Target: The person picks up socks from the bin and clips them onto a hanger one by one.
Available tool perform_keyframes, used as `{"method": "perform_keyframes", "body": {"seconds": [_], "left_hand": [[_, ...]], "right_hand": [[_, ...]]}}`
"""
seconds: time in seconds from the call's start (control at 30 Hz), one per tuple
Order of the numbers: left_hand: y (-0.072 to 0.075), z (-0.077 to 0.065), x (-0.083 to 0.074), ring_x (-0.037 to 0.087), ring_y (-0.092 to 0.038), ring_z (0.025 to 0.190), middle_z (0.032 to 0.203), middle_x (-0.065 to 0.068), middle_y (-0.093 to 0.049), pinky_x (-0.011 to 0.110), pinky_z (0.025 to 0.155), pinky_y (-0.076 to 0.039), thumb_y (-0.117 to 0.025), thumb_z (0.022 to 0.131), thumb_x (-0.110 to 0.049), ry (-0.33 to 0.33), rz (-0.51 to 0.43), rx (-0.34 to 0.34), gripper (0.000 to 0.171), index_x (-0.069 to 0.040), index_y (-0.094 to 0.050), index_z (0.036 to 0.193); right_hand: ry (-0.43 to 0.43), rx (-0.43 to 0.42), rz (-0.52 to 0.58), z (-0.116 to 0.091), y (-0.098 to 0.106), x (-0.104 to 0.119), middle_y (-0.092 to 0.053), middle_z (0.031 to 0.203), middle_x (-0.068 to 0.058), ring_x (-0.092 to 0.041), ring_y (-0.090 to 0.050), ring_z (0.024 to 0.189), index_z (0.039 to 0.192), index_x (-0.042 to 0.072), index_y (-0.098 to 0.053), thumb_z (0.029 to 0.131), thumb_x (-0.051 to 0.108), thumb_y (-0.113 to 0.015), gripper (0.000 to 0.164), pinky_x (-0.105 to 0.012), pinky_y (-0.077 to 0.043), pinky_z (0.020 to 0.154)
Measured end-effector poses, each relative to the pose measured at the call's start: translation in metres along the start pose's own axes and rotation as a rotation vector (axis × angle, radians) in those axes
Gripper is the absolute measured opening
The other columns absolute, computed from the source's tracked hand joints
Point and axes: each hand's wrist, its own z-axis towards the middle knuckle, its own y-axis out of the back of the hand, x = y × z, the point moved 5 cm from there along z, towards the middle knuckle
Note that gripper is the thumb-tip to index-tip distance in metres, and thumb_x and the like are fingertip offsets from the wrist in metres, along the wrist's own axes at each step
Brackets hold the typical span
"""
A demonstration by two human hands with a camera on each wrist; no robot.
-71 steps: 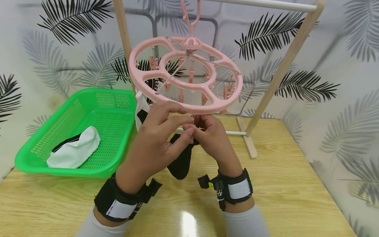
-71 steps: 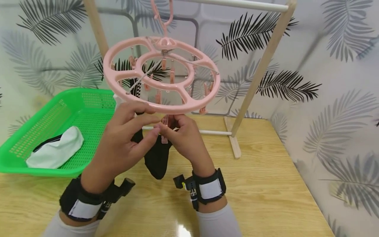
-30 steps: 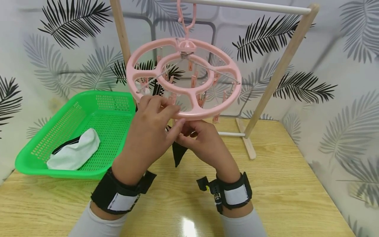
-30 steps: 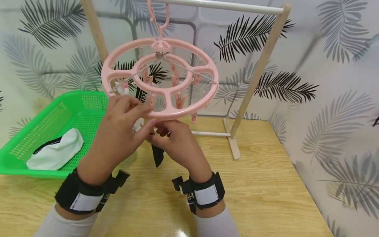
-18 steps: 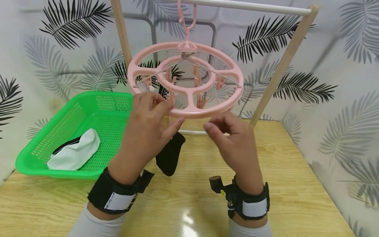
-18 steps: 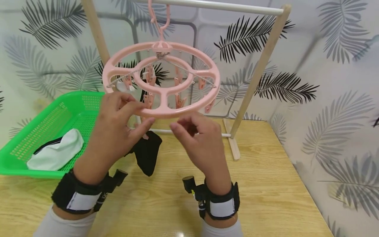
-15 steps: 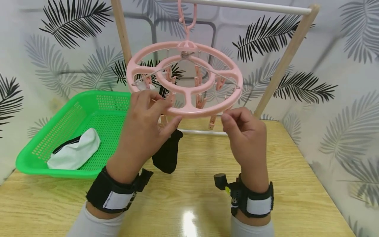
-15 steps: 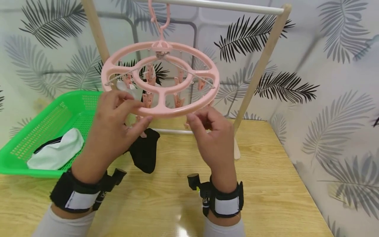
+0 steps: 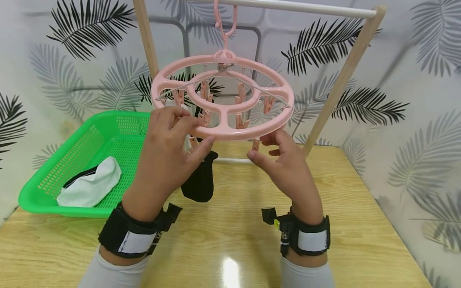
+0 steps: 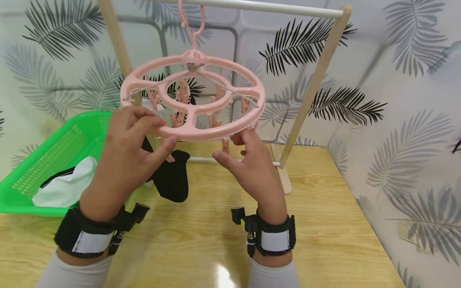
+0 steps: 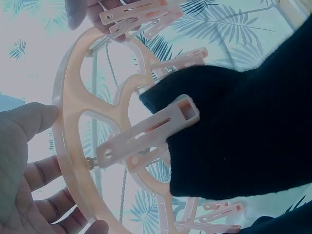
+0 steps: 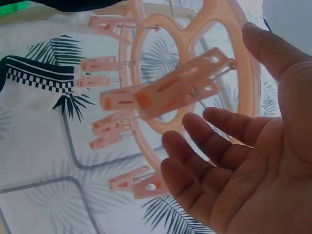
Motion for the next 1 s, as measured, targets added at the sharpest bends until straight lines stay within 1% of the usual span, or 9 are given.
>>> {"method": "perform_keyframes", "body": {"seconds": [0.13,0.23,0.4,0.6,0.7,0.83,0.9,1.0], "left_hand": [[0.002,0.001,0.000,0.040,-0.048,0.107,0.106,0.022,-0.057,0.052,0.096,-0.037,-0.080,0.085,-0.025,-0.005,-0.004,-0.002,0.033,0.000,-0.072,0.106],[0.002,0.001,0.001,0.040,-0.048,0.108,0.107,0.022,-0.057,0.052,0.097,-0.037,-0.080,0.085,-0.025,0.000,-0.005,0.000,0.033,0.000,-0.072,0.105],[0.003,0.002,0.002,0.039,-0.048,0.110,0.108,0.021,-0.056,0.053,0.099,-0.037,-0.080,0.085,-0.026,0.016,-0.007,0.001,0.034,0.002,-0.072,0.102],[0.006,0.003,0.003,0.039,-0.048,0.109,0.107,0.021,-0.056,0.052,0.099,-0.036,-0.081,0.084,-0.025,0.011,-0.017,-0.009,0.034,0.003,-0.071,0.100],[0.007,0.003,0.004,0.039,-0.047,0.109,0.106,0.021,-0.056,0.052,0.097,-0.038,-0.081,0.084,-0.024,0.014,-0.028,-0.014,0.033,0.003,-0.071,0.099],[0.009,0.003,0.007,0.041,-0.047,0.110,0.108,0.023,-0.057,0.052,0.094,-0.039,-0.081,0.084,-0.024,0.012,-0.051,-0.028,0.033,0.004,-0.070,0.098],[0.011,0.002,0.009,0.041,-0.047,0.111,0.110,0.024,-0.057,0.052,0.093,-0.040,-0.081,0.083,-0.023,0.008,-0.061,-0.032,0.033,0.004,-0.070,0.099],[0.013,0.002,0.010,0.041,-0.047,0.112,0.111,0.024,-0.057,0.052,0.094,-0.040,-0.081,0.083,-0.022,0.000,-0.073,-0.031,0.032,0.004,-0.070,0.099]], "right_hand": [[0.015,-0.007,0.008,0.003,-0.005,0.001,-0.060,0.113,-0.006,-0.023,-0.054,0.109,0.128,0.009,-0.056,0.088,0.027,-0.077,0.049,-0.046,-0.046,0.091],[0.014,-0.023,0.011,0.004,-0.007,0.001,-0.062,0.106,-0.006,-0.022,-0.057,0.104,0.121,0.009,-0.059,0.089,0.025,-0.077,0.041,-0.045,-0.048,0.088],[0.027,-0.048,0.021,0.004,-0.009,0.002,-0.064,0.098,-0.005,-0.018,-0.060,0.096,0.111,0.009,-0.064,0.091,0.020,-0.074,0.025,-0.040,-0.051,0.083],[0.038,-0.023,0.024,0.004,-0.011,0.003,-0.064,0.093,-0.005,-0.018,-0.058,0.087,0.111,0.008,-0.065,0.092,0.022,-0.073,0.024,-0.037,-0.052,0.079],[0.051,-0.007,0.081,0.003,-0.012,0.003,-0.063,0.092,-0.005,-0.017,-0.059,0.084,0.110,0.007,-0.063,0.094,0.021,-0.071,0.022,-0.034,-0.052,0.075],[0.087,0.023,0.225,0.003,-0.014,0.004,-0.059,0.096,-0.008,-0.021,-0.059,0.087,0.113,0.003,-0.057,0.095,0.012,-0.068,0.023,-0.029,-0.053,0.073],[0.102,0.041,0.298,0.003,-0.016,0.004,-0.056,0.097,-0.010,-0.024,-0.058,0.089,0.114,0.001,-0.054,0.095,0.007,-0.067,0.025,-0.029,-0.053,0.073],[0.117,0.069,0.371,0.003,-0.017,0.005,-0.055,0.098,-0.012,-0.027,-0.059,0.089,0.115,0.000,-0.052,0.095,0.004,-0.064,0.023,-0.030,-0.053,0.074]]}}
